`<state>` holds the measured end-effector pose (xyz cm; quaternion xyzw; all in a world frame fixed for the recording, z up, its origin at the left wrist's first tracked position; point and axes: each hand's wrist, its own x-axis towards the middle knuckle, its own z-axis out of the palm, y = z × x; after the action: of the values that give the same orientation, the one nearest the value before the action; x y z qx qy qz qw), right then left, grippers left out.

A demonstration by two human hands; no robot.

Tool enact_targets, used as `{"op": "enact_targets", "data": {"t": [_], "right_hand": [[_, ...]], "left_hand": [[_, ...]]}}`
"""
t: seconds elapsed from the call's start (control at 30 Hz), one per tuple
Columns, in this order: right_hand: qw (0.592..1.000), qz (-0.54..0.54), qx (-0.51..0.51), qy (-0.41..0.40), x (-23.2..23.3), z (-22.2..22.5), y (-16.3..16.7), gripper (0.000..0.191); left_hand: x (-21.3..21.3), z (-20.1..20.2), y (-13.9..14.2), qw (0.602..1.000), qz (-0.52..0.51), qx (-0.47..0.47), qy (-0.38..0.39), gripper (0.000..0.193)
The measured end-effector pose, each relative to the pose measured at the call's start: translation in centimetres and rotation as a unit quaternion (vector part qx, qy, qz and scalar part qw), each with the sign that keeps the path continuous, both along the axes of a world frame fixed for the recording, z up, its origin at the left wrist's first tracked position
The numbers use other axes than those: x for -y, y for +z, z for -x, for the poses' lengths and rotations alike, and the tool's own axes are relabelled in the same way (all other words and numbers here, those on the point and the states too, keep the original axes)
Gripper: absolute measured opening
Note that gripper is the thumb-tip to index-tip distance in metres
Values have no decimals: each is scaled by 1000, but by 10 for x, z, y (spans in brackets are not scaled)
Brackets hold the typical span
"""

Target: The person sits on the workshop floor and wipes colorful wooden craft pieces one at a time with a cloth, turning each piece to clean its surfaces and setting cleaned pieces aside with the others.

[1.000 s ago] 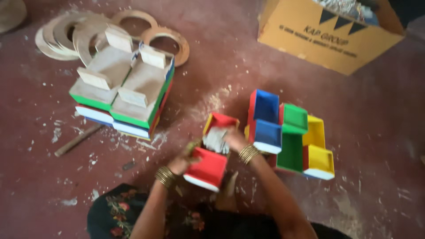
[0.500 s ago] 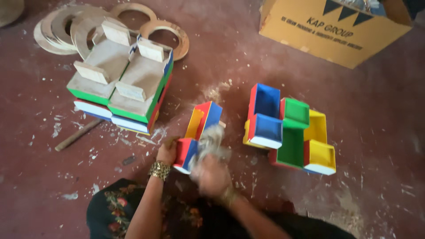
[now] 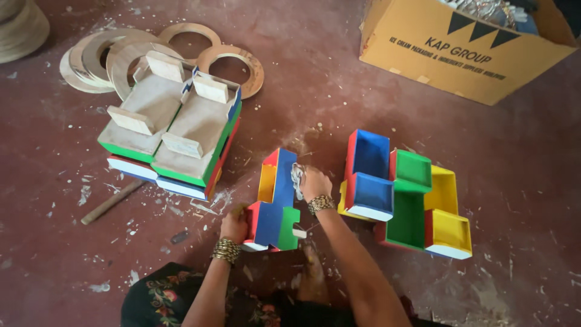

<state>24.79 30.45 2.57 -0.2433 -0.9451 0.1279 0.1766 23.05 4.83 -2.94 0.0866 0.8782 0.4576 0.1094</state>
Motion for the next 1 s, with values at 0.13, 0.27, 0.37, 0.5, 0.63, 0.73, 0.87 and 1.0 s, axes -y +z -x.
{"op": "enact_targets", "data": {"t": [0.13,0.27,0.37,0.5,0.63,0.73,0.87,1.0], "right_hand": [[998,-6,64,0,20,-25,1,34],[993,2,107,46,58,-73,14,39],[990,-89,82,77,77,-98,26,37],[964,-103,78,231,115,-160,31,27],[894,9,312,320,147,-193,6,24],[874,79,352,326,156,-201,-17,25],[859,140,348,349,140,-213,-20,25],[904,47,99,414,64,-200,15,27]], "left_hand": [[-2,3,-5,1000,-3,-21,3,30],[-2,0,-9,999,35,-23,-12,27],[-2,-2,-5,999,45,-7,-19,26],[-1,1,1,999,30,-26,-7,25],[-2,1,-2,999,-5,-36,6,26],[-2,1,-5,997,-11,-71,10,25],[3,1,-4,999,-29,-12,27,27],[6,2,-5,967,-246,68,4,45]]}}
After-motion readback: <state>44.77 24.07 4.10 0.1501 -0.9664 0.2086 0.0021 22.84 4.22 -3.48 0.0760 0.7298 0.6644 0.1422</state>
